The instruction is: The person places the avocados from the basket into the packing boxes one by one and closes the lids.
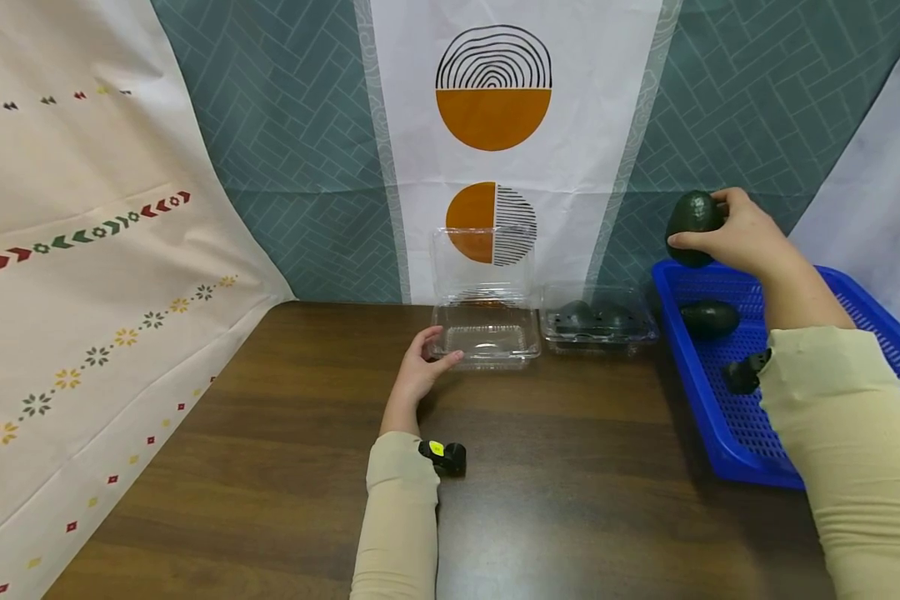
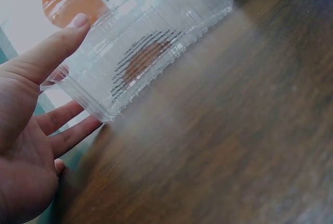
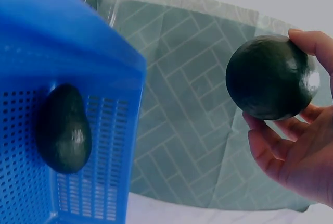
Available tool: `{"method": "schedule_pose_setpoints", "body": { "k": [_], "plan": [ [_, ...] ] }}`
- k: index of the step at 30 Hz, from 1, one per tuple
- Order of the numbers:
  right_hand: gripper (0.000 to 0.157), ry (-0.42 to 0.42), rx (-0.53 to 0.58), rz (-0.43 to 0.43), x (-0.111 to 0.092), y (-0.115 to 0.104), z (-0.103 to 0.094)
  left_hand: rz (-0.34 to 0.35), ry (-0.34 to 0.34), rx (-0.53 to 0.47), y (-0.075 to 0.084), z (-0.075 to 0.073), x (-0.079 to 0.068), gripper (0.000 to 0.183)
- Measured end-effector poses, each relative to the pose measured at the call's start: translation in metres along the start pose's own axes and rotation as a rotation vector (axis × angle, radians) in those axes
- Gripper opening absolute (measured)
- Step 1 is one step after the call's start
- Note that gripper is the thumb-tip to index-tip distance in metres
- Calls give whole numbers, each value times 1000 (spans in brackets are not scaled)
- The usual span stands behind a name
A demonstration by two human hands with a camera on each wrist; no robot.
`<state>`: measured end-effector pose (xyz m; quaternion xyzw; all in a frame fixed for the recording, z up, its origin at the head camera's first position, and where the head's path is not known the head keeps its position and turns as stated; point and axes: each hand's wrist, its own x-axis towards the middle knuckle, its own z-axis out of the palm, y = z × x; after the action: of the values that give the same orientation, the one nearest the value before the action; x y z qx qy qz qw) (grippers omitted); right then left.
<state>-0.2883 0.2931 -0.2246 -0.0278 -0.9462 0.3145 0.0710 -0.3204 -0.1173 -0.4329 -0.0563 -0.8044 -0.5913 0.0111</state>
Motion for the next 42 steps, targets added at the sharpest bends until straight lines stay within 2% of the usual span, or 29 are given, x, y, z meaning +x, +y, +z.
{"method": "schedule_pose_setpoints", "body": {
  "k": [13,35,42],
  "plan": [
    [101,-37,41,-5,3,-19,18,1,-13,0,0,1,1,66],
    [98,-93,128,-2,7,-58,66,-11,-30,5,2,1,0,69],
    [95,-106,154,-11,10,-65,81,-22,-23,12,1,0,0,68]
  ]
}}
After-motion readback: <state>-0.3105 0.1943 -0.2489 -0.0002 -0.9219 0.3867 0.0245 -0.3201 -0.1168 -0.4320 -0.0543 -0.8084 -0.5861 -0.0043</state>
